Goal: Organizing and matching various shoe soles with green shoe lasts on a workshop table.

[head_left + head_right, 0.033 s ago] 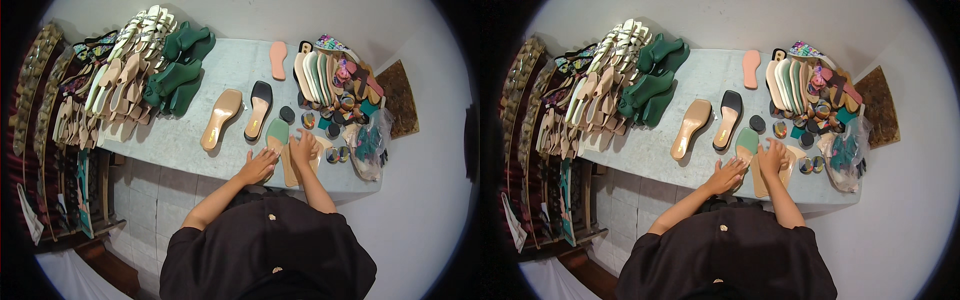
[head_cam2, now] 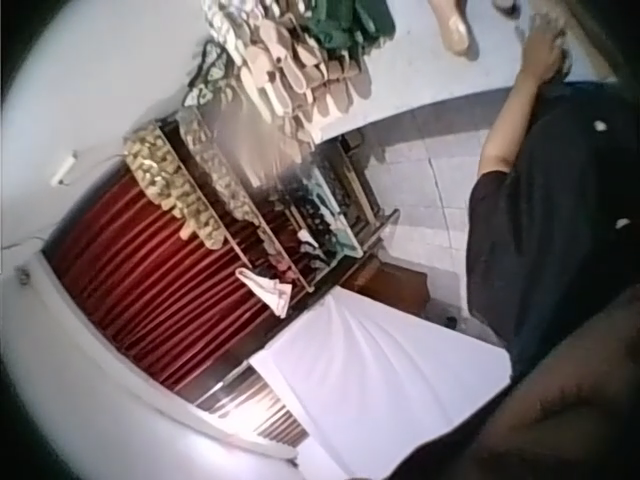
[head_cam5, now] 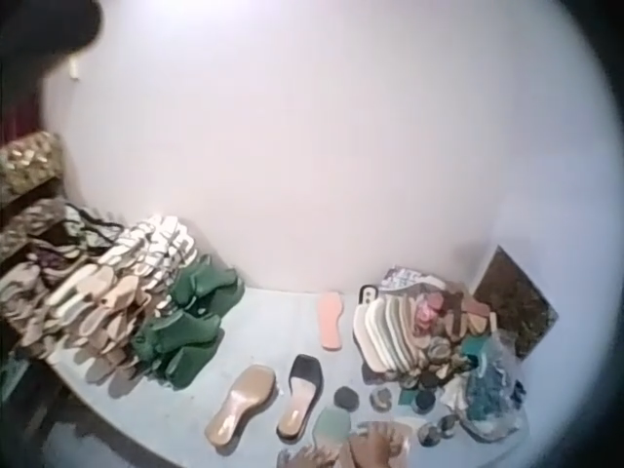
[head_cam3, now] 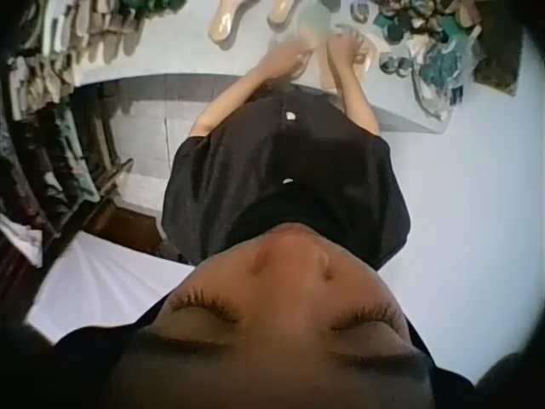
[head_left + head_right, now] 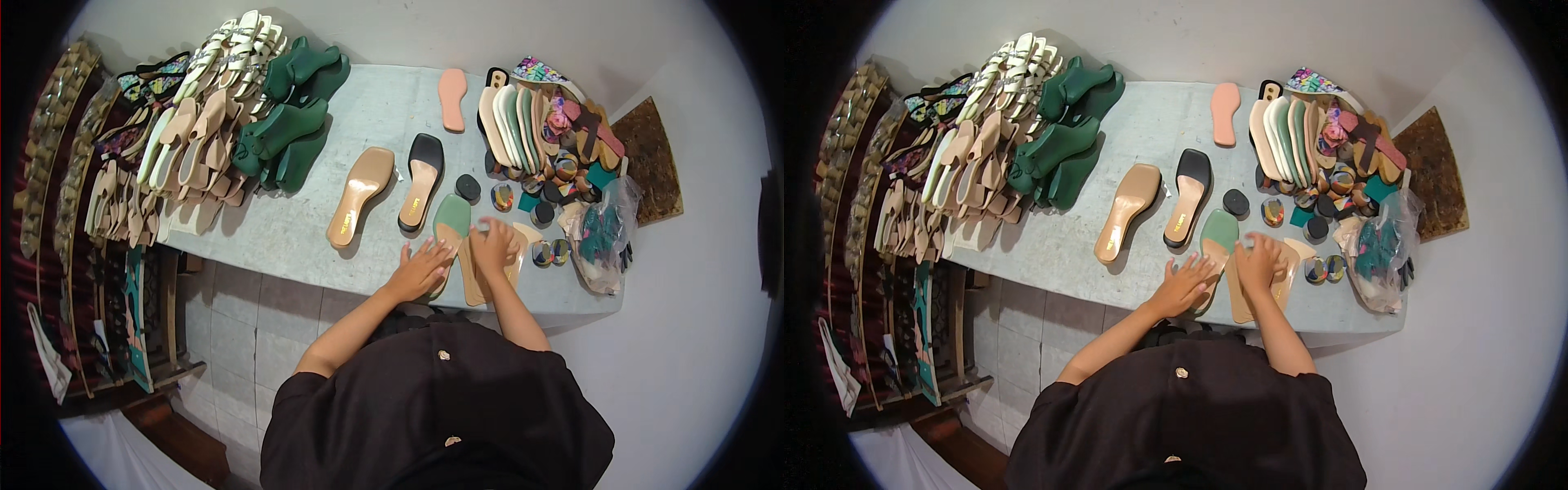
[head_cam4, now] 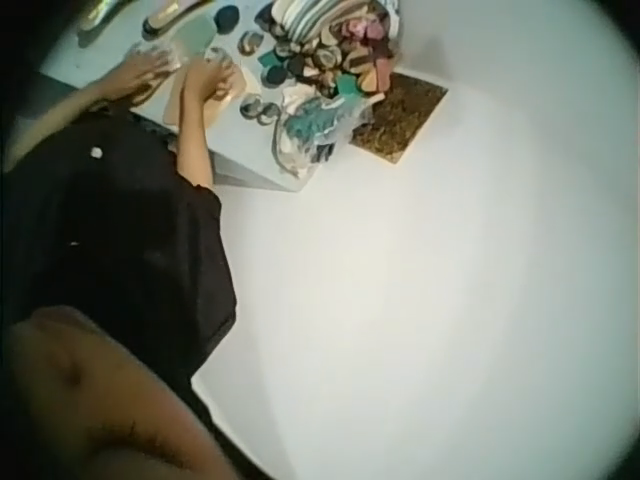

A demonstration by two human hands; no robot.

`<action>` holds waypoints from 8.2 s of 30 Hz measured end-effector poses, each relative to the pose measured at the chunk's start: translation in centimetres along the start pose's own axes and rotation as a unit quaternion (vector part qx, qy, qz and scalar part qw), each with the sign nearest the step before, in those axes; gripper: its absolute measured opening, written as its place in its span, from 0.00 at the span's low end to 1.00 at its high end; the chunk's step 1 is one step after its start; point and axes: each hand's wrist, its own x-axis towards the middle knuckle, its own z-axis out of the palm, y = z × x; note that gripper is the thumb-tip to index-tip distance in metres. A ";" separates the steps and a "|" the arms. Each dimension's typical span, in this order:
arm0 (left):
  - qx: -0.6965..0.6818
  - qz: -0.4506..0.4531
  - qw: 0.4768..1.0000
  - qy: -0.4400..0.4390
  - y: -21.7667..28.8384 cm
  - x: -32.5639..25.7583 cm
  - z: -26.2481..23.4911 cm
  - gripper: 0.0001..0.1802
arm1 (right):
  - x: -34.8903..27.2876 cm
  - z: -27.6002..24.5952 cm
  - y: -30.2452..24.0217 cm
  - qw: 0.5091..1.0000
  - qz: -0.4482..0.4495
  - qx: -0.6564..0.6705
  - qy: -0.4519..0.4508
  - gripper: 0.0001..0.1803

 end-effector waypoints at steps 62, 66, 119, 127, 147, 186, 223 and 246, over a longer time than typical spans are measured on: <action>0.222 -0.024 0.968 0.115 -1.4 1.5 -0.7 0.37 | -6.7 0.8 -0.6 0.998 -0.023 0.056 0.022 0.17; 0.227 -0.008 0.966 0.124 -2.2 0.8 -0.7 0.35 | -7.4 1.2 -0.9 0.995 -0.012 0.095 0.019 0.17; 0.082 -0.230 0.950 0.195 -11.4 1.4 -12.3 0.52 | 1.5 7.0 -9.4 0.884 0.181 0.348 -0.255 0.18; 0.028 -0.265 0.943 0.200 -12.0 1.6 -11.6 0.46 | 0.3 5.8 -11.4 0.967 0.132 0.088 -0.197 0.30; 0.082 -0.270 0.939 0.199 -11.1 1.8 -12.6 0.52 | -1.8 3.2 -13.0 0.980 -0.043 -0.143 -0.134 0.35; -0.024 -0.069 0.953 0.293 4.5 6.9 -4.8 0.22 | 24.9 -7.4 5.9 0.986 0.131 -0.049 -0.093 0.35; -0.607 -0.139 0.765 0.165 9.5 6.0 -0.3 0.20 | -5.2 -9.3 2.3 0.904 -0.412 0.115 -0.004 0.15; -0.137 -0.234 0.934 0.231 3.8 -0.2 4.8 0.22 | -3.0 -7.3 8.7 0.987 -0.118 -0.109 -0.027 0.24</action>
